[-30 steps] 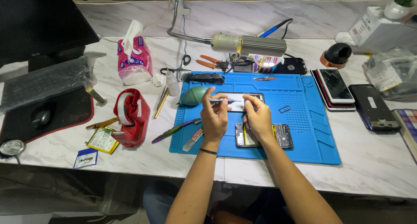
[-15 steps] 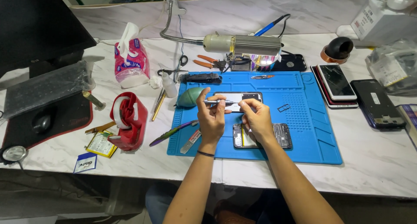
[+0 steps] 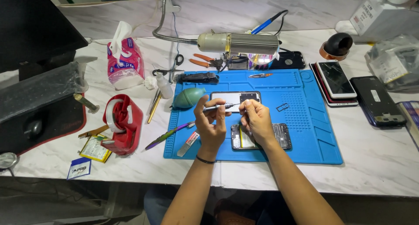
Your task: Applying adhesive strips to a mobile phone chassis during a repair process.
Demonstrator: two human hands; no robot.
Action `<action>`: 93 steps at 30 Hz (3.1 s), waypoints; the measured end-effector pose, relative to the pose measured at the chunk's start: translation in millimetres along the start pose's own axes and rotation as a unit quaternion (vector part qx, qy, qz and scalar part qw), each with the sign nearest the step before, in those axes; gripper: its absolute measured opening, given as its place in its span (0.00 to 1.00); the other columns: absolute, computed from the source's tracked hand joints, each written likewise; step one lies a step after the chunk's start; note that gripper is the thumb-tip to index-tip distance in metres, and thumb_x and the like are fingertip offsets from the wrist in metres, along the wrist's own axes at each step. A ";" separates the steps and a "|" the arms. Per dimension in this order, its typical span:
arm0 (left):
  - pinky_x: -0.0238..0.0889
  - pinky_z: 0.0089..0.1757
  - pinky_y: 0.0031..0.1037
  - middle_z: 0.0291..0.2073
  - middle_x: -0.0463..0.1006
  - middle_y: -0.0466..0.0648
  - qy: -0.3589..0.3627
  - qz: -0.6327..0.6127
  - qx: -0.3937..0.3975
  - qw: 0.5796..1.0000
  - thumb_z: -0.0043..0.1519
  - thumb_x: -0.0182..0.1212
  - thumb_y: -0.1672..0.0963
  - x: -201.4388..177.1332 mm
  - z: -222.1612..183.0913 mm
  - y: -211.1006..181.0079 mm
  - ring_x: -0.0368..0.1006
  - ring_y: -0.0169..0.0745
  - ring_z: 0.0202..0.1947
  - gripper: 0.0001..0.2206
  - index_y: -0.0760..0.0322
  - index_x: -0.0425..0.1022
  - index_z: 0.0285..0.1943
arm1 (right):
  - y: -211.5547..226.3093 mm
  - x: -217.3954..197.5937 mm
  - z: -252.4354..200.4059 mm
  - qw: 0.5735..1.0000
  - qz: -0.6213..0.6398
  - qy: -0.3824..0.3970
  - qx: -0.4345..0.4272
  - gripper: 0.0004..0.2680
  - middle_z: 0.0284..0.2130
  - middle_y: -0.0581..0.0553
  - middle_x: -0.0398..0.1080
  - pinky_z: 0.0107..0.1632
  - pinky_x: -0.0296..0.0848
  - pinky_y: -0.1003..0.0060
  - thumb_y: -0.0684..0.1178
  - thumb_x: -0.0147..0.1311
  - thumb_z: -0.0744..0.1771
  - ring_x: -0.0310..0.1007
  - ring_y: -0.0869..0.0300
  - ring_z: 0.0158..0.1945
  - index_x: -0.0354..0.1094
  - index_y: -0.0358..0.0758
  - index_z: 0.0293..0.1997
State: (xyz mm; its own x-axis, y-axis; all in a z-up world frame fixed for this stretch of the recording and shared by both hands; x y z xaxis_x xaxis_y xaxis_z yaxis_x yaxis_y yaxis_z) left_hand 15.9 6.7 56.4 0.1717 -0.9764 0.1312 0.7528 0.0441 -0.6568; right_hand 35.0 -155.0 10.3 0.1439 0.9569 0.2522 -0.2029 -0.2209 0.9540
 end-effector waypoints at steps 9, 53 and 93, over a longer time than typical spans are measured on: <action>0.82 0.31 0.27 0.42 0.81 0.56 0.019 0.016 0.007 1.000 0.67 0.55 0.63 3.7 -0.3 -1.6 0.82 0.43 0.28 0.23 0.65 0.53 0.69 | -5.2 -0.9 -0.3 1.000 0.013 0.015 -0.009 0.14 0.21 0.45 0.63 0.10 0.57 0.77 0.51 0.45 0.73 0.63 0.65 0.13 0.67 0.34 0.32; 0.81 0.32 0.26 0.36 0.81 0.57 0.093 0.038 -0.043 0.994 0.68 0.56 0.60 0.1 2.2 -15.8 0.81 0.44 0.30 0.24 0.65 0.48 0.69 | -1.5 -7.6 7.2 1.000 0.028 -0.005 -0.002 0.23 0.35 0.41 0.66 0.40 0.82 0.63 0.66 0.26 0.72 0.74 0.57 0.37 0.64 0.36 0.49; 0.80 0.35 0.40 0.40 0.83 0.58 0.237 0.141 0.038 0.961 0.65 0.62 0.61 15.8 -31.2 -6.4 0.83 0.59 0.34 0.22 0.62 0.58 0.65 | 4.0 -3.8 3.8 0.999 0.019 0.014 -0.034 0.22 0.33 0.42 0.67 0.31 0.74 0.73 0.65 0.24 0.72 0.72 0.60 0.33 0.62 0.37 0.51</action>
State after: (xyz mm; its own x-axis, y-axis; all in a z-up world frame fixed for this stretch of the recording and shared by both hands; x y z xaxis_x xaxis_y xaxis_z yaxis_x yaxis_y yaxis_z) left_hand -6.1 -15.5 39.5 0.0807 -0.9095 -0.4079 0.7666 0.3181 -0.5577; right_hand 37.3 -160.3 13.8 0.1088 0.9531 0.2825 -0.2724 -0.2447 0.9305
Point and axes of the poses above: each hand's wrist, its own z-axis towards the middle knuckle, its own x-axis out of the palm, y = z × x, the point moved 6 cm from there along z, towards the middle knuckle
